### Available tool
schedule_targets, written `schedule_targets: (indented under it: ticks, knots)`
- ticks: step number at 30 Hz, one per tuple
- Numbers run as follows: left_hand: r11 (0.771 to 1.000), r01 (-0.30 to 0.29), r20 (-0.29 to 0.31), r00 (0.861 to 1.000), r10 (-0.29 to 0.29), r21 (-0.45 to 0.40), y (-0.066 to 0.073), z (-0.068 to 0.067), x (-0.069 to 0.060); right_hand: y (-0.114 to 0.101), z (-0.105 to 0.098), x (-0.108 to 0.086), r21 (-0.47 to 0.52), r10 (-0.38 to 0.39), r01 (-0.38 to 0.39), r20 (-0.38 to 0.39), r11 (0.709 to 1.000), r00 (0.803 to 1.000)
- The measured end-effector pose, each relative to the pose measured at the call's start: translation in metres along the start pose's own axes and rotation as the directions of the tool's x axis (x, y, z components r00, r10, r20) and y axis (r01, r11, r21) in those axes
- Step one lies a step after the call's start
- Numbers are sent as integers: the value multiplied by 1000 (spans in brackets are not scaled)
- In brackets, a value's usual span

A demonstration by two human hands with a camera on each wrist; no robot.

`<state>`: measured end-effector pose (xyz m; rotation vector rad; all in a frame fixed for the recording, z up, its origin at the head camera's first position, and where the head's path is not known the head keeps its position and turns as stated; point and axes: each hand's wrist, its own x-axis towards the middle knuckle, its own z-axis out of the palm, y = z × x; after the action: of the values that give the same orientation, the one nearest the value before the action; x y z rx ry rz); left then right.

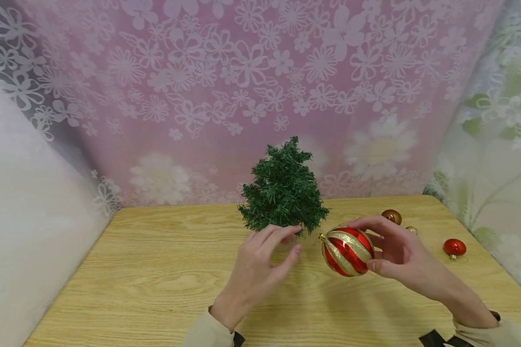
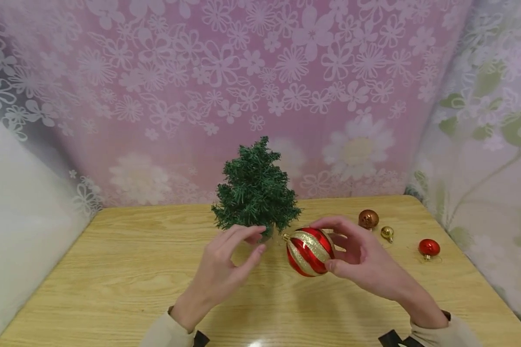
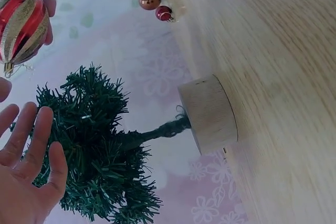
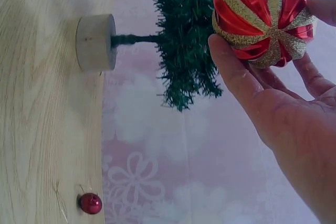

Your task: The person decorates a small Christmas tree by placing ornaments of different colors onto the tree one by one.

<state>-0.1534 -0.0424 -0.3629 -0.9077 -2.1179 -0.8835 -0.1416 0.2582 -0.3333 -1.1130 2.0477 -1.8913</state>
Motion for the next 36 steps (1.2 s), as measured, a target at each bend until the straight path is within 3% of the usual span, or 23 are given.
schedule_targets:
  ticks: [10,15,18,25,29,36]
  knots:
    - [998,63,65,996,-62,-8,3,-1,0,3,15,9,55,12,-15,60,998,998]
    - [999,43,53,998,-42,-24,2,0,-2,5,17,10,49,14,-17,68,999,998]
    - [998,40,46,998,-37,-58,2,0,-3,5,17,11,48,12,-15,75,999,997]
    - [978,122,126,987,-101,-172,5,-2,-7,7,18,10,75,23,-29,87,997,996]
    - [979,103,117,990,-83,-179,5,0,-7,10,18,9,74,31,-38,94,997,995]
    - [962,156,113,985,-134,-222,4,0,-9,16,20,8,49,63,-68,95,997,994]
